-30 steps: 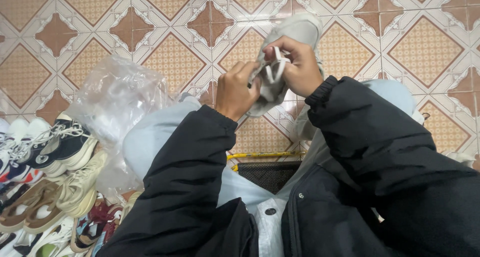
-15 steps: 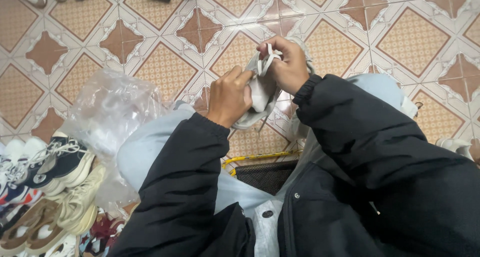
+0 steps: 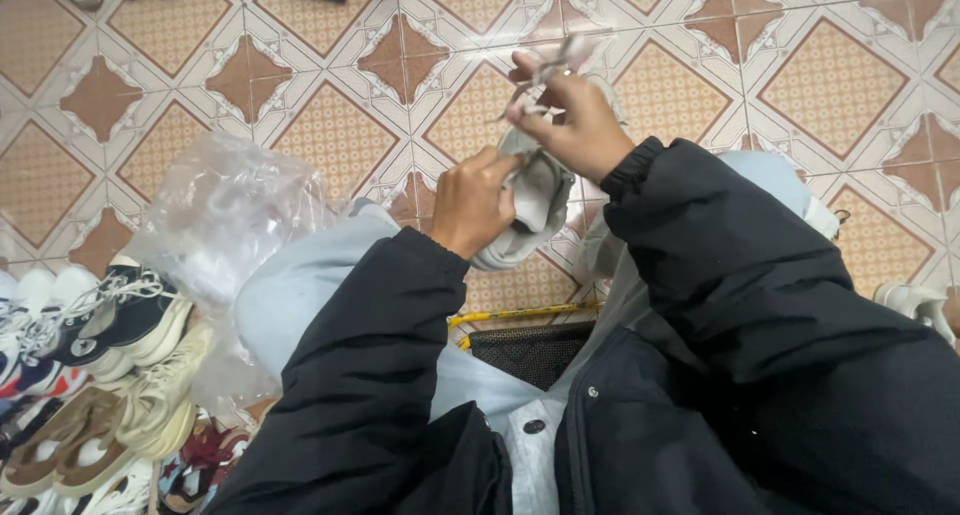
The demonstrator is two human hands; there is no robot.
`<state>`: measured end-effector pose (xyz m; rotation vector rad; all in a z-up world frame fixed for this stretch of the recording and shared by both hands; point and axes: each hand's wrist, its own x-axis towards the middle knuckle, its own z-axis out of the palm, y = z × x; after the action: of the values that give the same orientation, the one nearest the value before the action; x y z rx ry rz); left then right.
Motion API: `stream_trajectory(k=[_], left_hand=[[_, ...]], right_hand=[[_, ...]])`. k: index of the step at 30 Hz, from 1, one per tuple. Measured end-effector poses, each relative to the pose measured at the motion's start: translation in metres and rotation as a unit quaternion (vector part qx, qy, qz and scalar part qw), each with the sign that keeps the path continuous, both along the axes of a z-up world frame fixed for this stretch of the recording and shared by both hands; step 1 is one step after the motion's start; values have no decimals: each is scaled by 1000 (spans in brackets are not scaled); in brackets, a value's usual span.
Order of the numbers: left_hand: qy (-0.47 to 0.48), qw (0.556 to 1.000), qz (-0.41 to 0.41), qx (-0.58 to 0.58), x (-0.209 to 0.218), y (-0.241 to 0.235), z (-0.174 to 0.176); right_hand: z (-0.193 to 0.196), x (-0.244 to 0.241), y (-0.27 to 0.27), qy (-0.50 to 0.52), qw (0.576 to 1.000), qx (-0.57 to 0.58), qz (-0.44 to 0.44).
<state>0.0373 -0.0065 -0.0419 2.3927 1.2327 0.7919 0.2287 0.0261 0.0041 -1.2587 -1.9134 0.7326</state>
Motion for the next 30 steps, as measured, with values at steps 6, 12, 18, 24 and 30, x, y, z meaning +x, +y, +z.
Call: stream_trajectory(k=[6, 12, 18, 24, 30], left_hand=[[-2, 999, -26, -48, 0, -10, 5], [0, 995, -97, -14, 8, -24, 2], [33, 996, -84, -2, 8, -24, 1], [-22, 999, -27, 33, 9, -22, 3], [-103, 989, 86, 61, 4, -2, 9]], right_hand=[[-4, -4, 4, 160, 974, -159, 31], [-22, -2, 14, 337, 921, -196, 7], [5, 14, 8, -126, 983, -22, 135], [29, 16, 3, -89, 990, 78, 77], [32, 16, 1, -18, 992, 125, 4]])
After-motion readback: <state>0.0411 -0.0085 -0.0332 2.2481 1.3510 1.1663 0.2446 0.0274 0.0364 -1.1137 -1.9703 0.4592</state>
